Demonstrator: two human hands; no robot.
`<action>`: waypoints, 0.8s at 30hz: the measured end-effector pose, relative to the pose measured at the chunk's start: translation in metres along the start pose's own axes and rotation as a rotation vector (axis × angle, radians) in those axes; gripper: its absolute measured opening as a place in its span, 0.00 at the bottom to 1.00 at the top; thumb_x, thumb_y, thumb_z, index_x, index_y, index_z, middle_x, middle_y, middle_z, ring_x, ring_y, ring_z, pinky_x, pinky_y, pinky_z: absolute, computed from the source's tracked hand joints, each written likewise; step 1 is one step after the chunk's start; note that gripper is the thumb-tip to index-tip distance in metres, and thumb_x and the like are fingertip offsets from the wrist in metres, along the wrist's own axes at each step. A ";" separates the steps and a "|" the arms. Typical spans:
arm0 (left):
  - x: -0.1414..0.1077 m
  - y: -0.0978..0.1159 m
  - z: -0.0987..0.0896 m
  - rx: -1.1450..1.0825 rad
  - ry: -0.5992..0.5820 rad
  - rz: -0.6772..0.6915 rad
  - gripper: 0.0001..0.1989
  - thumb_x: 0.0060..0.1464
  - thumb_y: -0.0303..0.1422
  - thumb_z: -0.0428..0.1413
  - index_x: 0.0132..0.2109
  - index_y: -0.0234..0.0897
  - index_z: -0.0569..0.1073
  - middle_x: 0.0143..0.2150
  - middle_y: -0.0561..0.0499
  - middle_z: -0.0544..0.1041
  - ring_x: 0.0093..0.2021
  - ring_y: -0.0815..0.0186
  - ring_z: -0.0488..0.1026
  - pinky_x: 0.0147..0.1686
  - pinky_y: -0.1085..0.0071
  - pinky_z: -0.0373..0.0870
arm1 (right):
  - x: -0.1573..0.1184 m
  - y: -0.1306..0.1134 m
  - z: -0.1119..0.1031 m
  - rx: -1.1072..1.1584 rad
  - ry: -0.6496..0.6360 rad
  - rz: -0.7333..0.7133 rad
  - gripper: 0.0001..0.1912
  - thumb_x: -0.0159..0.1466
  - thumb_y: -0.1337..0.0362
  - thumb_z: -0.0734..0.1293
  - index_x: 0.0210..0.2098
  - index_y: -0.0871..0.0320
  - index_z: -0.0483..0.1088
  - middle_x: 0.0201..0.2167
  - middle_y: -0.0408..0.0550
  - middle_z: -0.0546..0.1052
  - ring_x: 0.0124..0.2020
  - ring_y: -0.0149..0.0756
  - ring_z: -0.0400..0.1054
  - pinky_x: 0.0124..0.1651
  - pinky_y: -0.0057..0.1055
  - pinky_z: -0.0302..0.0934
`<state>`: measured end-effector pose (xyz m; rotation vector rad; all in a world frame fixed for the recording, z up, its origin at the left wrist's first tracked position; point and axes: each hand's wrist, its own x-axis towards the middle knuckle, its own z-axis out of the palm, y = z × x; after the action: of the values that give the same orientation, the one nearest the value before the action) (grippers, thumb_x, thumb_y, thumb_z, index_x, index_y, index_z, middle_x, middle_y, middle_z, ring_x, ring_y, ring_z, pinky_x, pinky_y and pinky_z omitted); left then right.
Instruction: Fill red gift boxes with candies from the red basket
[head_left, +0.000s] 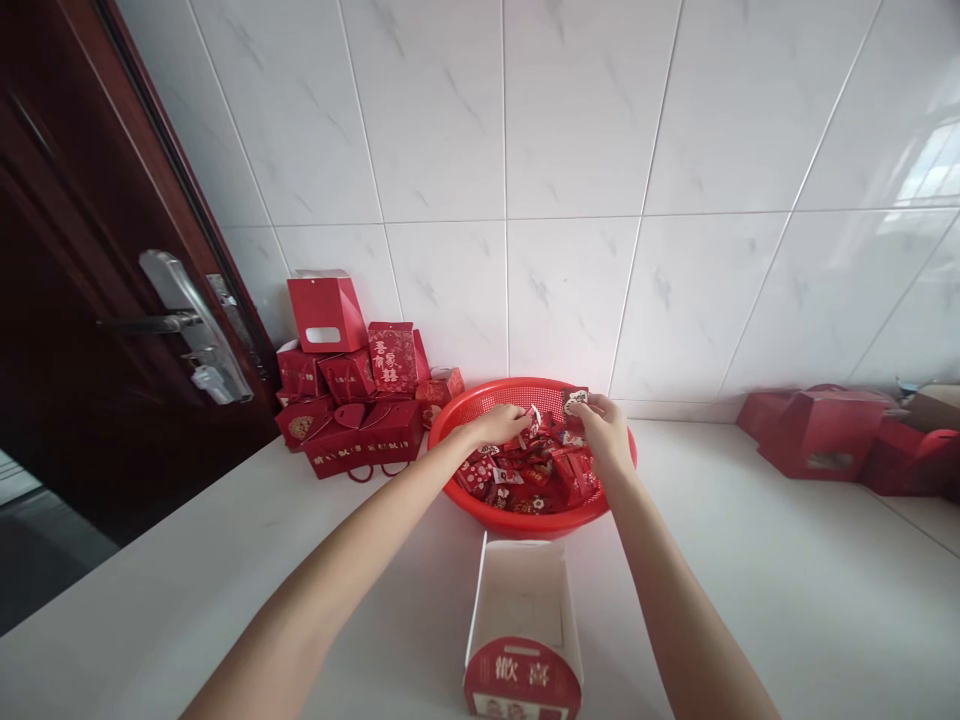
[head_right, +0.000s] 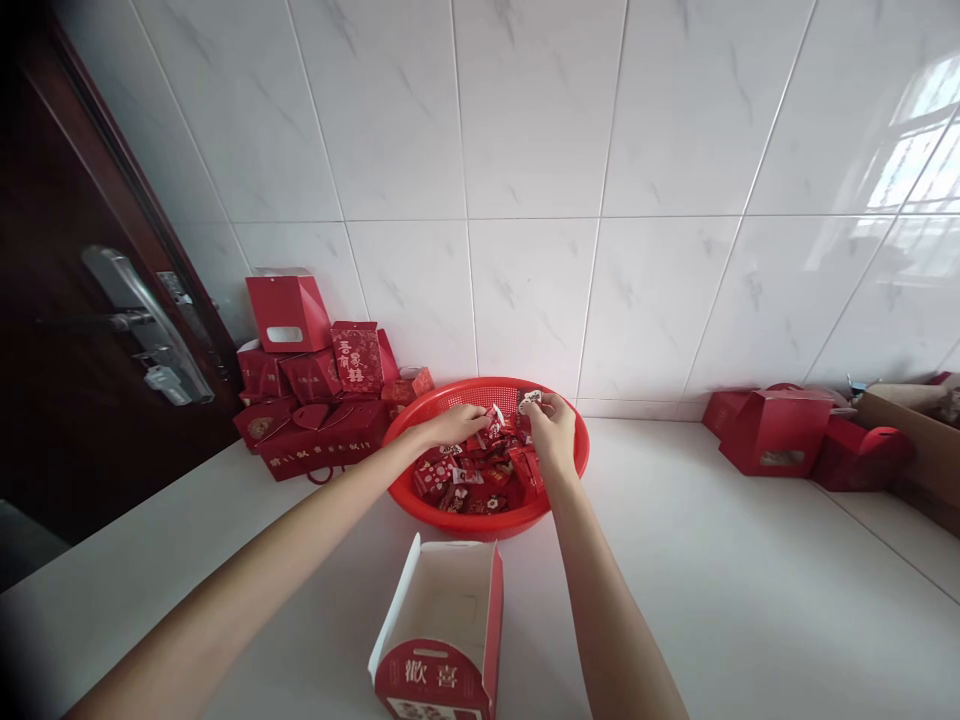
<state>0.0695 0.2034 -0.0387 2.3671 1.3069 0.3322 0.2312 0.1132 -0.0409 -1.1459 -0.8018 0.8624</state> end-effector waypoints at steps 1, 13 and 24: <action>-0.001 0.001 0.001 0.041 0.046 -0.015 0.18 0.64 0.39 0.48 0.26 0.38 0.64 0.25 0.53 0.69 0.29 0.65 0.68 0.30 0.70 0.59 | 0.000 -0.001 0.000 0.011 0.017 0.002 0.08 0.49 0.62 0.68 0.29 0.56 0.70 0.24 0.43 0.77 0.27 0.38 0.73 0.30 0.31 0.67; -0.008 0.006 0.003 0.415 0.167 0.081 0.14 0.58 0.22 0.51 0.48 0.34 0.76 0.53 0.41 0.76 0.53 0.57 0.73 0.52 0.65 0.67 | 0.001 0.000 0.000 0.050 0.048 -0.039 0.07 0.48 0.63 0.68 0.28 0.57 0.70 0.24 0.42 0.76 0.23 0.32 0.68 0.28 0.30 0.65; 0.002 0.004 0.025 0.519 -0.263 0.375 0.39 0.48 0.41 0.67 0.66 0.41 0.67 0.61 0.40 0.73 0.58 0.48 0.72 0.51 0.63 0.69 | 0.003 0.003 -0.001 0.029 0.053 -0.045 0.08 0.48 0.62 0.68 0.28 0.57 0.71 0.24 0.43 0.76 0.24 0.33 0.68 0.30 0.31 0.65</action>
<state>0.0833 0.1970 -0.0588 2.9644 0.8979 -0.2447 0.2331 0.1161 -0.0433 -1.1167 -0.7666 0.8010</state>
